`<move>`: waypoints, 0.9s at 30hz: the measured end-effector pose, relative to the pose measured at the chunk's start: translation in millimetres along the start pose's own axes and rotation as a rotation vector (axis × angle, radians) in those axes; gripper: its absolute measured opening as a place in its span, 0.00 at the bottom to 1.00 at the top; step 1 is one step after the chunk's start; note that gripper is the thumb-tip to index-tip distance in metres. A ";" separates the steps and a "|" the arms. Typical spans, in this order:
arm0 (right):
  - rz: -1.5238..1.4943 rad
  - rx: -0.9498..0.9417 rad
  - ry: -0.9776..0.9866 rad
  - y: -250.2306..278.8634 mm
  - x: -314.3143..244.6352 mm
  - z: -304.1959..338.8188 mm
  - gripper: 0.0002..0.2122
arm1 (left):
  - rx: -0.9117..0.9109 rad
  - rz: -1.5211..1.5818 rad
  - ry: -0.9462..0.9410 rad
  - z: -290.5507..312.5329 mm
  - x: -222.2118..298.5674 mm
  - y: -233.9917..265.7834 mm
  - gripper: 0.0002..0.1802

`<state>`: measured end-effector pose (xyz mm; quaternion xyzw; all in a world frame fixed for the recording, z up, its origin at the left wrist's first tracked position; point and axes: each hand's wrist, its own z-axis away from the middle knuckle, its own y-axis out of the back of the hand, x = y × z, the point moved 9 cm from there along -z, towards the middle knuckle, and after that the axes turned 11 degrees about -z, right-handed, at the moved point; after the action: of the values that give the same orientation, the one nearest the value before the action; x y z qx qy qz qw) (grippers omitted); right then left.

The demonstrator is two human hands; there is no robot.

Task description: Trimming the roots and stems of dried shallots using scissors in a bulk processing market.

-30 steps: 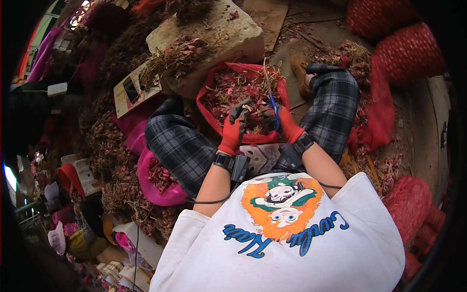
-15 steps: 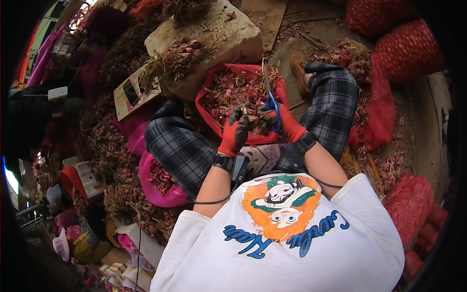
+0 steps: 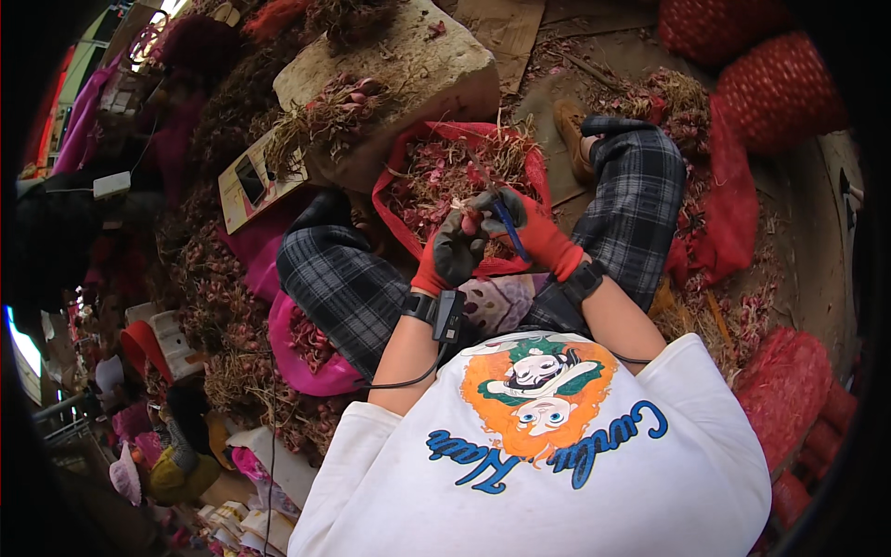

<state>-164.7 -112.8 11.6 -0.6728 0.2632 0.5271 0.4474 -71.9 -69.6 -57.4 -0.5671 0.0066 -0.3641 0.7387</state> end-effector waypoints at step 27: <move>0.645 -0.166 0.064 -26.5 8.5 3.4 0.20 | -0.092 -1.778 -0.804 22.4 17.9 -30.6 0.14</move>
<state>-141.8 -96.6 12.1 -0.6053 0.4326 0.6398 0.1927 -65.5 -63.6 -16.4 -0.4757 -0.6616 -0.5673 0.1190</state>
